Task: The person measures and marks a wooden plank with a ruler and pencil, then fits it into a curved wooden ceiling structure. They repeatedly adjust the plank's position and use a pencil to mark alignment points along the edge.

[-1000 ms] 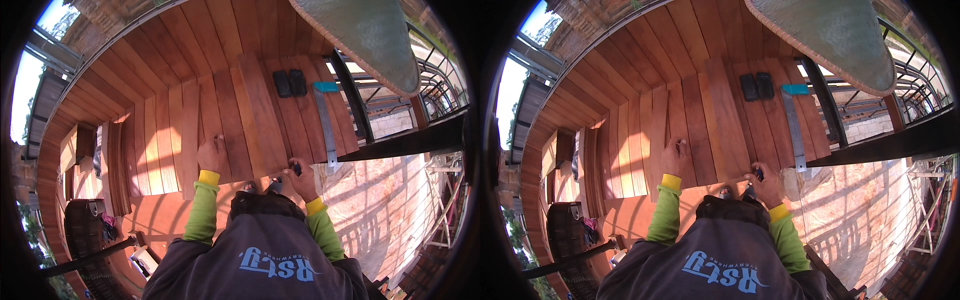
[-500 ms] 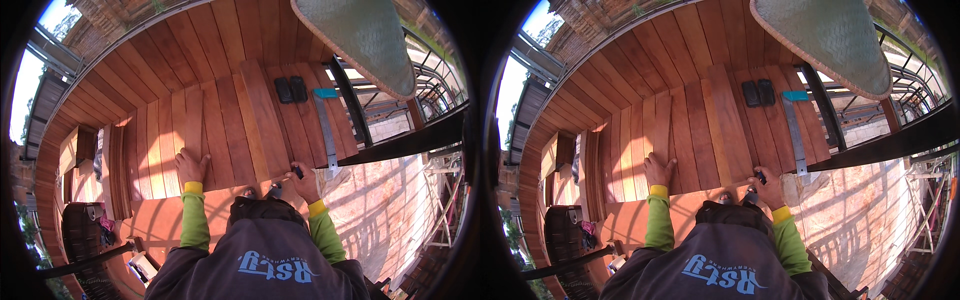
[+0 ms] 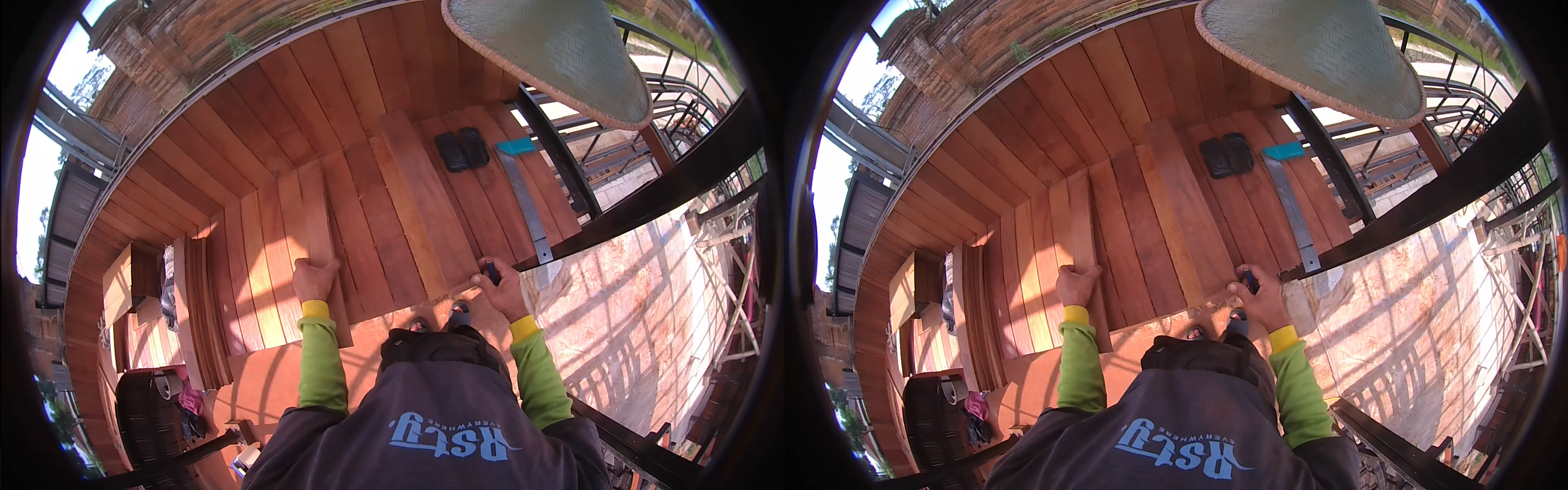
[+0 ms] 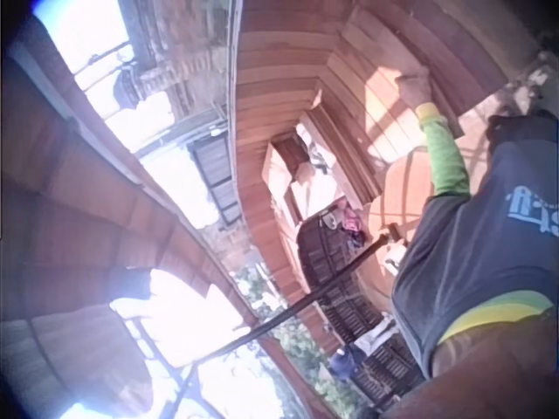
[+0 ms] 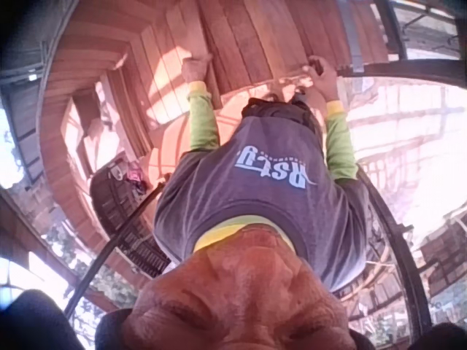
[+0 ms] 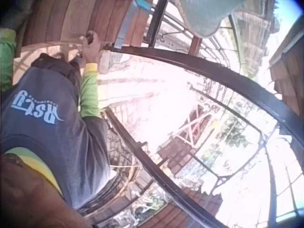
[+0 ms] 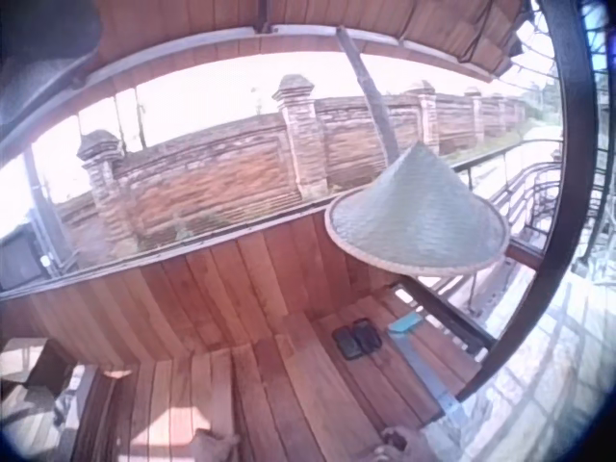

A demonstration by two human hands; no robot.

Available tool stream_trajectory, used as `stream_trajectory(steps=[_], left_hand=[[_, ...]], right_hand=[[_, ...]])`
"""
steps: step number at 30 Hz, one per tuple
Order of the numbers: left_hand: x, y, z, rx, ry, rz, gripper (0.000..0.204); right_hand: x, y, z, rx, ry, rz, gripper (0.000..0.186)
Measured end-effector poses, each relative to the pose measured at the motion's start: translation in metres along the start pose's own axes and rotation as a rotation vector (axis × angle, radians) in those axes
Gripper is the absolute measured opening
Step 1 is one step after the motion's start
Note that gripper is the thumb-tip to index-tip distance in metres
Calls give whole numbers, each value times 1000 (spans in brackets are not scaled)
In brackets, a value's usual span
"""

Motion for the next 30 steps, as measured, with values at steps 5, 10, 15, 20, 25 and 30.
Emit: stream_trajectory(steps=[5,10,15,20,25,30], left_hand=[[-5,-1,4,-274,-110,14,74],[-44,36,8,-736,-290,19,74],[-98,122,4,-968,-529,-24,70],[-108,173,35,-1110,-490,39,65],[-100,190,59,-1084,-364,-1,59],[-95,204,77,-1019,-305,11,58]], right_hand=[[-15,-4,-18,46,238,44,23],[-41,-14,-29,-67,374,-1,17],[-28,-60,13,101,51,-80,21],[-19,-75,33,215,-195,-121,27],[-9,-63,12,290,-211,-104,31],[-3,-55,-1,330,-204,-144,30]])
Point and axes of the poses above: each hand's wrist, its own x-axis towards the middle knuckle, its own z-axis out of the palm, y = z × x, the point moved 8 cm from there along x, towards the middle knuckle, and after that the axes turned 9 degrees about -z, right-handed, at the moved point
